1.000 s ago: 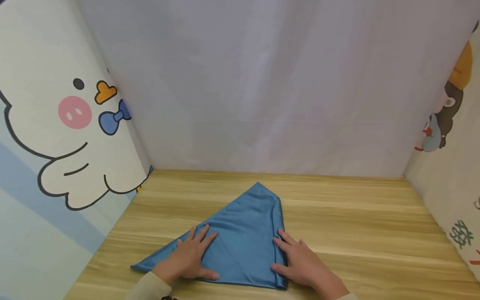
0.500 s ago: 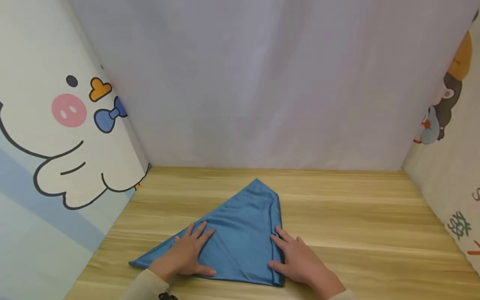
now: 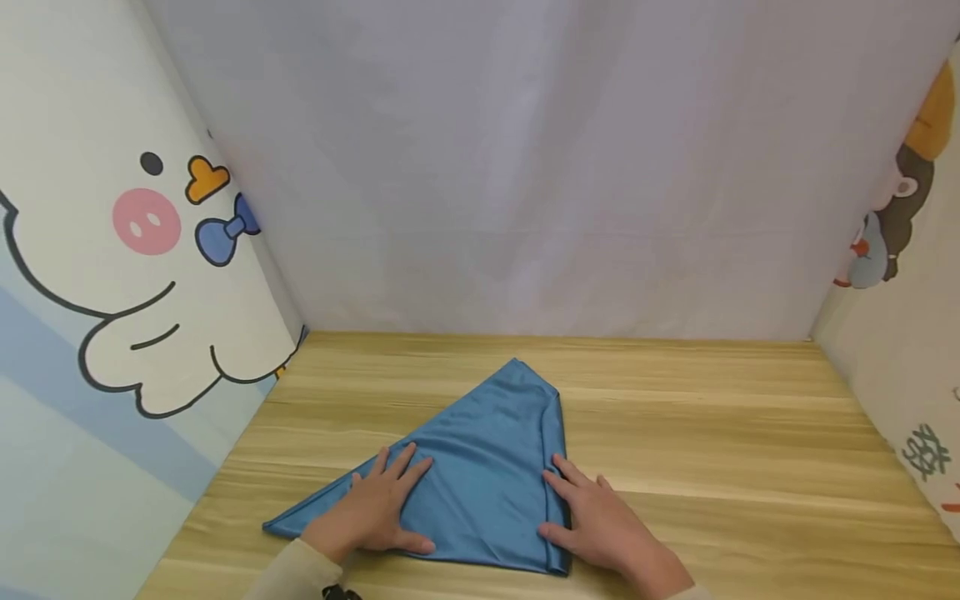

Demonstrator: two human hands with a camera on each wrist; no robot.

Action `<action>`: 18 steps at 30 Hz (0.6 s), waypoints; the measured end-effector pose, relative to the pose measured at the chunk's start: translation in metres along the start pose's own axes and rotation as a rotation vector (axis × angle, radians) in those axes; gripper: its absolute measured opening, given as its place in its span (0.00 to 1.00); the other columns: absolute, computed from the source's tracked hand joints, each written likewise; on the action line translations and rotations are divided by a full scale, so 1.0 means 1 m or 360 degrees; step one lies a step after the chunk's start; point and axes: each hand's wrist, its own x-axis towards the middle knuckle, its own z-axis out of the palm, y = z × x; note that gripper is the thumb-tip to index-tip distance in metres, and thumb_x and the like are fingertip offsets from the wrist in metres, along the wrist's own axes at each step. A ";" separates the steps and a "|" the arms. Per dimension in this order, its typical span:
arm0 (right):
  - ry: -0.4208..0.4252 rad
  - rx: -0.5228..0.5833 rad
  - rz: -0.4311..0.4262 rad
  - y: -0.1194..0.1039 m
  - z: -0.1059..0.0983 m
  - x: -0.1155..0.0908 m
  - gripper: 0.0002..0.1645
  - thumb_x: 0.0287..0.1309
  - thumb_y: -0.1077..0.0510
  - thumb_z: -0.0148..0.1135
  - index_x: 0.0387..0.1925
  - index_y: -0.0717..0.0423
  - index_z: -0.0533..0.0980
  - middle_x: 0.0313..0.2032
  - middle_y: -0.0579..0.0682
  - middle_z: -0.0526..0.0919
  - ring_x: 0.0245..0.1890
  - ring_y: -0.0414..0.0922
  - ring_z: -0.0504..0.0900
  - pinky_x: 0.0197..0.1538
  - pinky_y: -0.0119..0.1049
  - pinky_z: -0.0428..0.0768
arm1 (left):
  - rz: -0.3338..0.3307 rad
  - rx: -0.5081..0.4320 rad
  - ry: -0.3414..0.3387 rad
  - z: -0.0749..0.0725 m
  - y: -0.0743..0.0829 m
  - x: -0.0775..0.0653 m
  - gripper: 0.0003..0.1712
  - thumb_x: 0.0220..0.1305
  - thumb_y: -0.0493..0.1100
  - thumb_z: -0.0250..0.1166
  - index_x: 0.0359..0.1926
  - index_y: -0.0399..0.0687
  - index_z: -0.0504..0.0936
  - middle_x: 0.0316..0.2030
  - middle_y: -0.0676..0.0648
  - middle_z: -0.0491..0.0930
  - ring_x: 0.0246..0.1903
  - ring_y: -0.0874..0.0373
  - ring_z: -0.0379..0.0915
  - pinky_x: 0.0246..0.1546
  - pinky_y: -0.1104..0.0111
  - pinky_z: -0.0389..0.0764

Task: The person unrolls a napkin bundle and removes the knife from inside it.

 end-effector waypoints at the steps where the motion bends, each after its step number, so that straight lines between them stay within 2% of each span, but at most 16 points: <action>1: 0.0005 0.0001 0.0000 0.001 0.000 -0.001 0.47 0.54 0.34 0.64 0.67 0.57 0.67 0.71 0.58 0.57 0.66 0.59 0.65 0.62 0.66 0.56 | 0.0000 0.0000 -0.0004 0.000 0.001 0.000 0.68 0.34 0.83 0.63 0.75 0.58 0.54 0.74 0.42 0.46 0.70 0.30 0.37 0.50 0.26 0.56; 7: 0.0009 0.0018 0.0017 0.005 0.000 -0.003 0.48 0.54 0.32 0.64 0.67 0.56 0.67 0.71 0.58 0.57 0.66 0.60 0.64 0.62 0.67 0.57 | 0.0031 0.0014 -0.0001 -0.001 0.003 0.002 0.68 0.36 0.83 0.62 0.75 0.58 0.55 0.74 0.42 0.46 0.70 0.30 0.37 0.51 0.26 0.55; 10: 0.0011 0.0024 0.0020 0.006 0.000 -0.003 0.48 0.54 0.32 0.63 0.68 0.55 0.66 0.72 0.57 0.57 0.66 0.60 0.63 0.62 0.66 0.57 | 0.0041 0.0002 0.0043 0.000 0.000 0.003 0.65 0.39 0.83 0.62 0.74 0.58 0.56 0.74 0.41 0.47 0.70 0.30 0.39 0.51 0.27 0.56; 13: 0.0007 0.0033 0.0006 0.006 0.000 -0.002 0.48 0.55 0.32 0.62 0.68 0.56 0.66 0.72 0.57 0.56 0.67 0.61 0.62 0.62 0.66 0.58 | -0.0026 -0.0025 0.0120 0.000 -0.006 0.002 0.60 0.44 0.80 0.61 0.73 0.54 0.60 0.73 0.39 0.49 0.69 0.29 0.43 0.50 0.27 0.58; 18: -0.0003 0.0014 -0.0005 0.004 0.000 -0.001 0.47 0.57 0.34 0.62 0.68 0.58 0.65 0.72 0.58 0.56 0.68 0.60 0.60 0.63 0.65 0.58 | -0.0166 -0.0015 0.0274 -0.001 -0.017 -0.008 0.53 0.51 0.74 0.63 0.69 0.44 0.67 0.64 0.33 0.63 0.62 0.34 0.60 0.47 0.37 0.70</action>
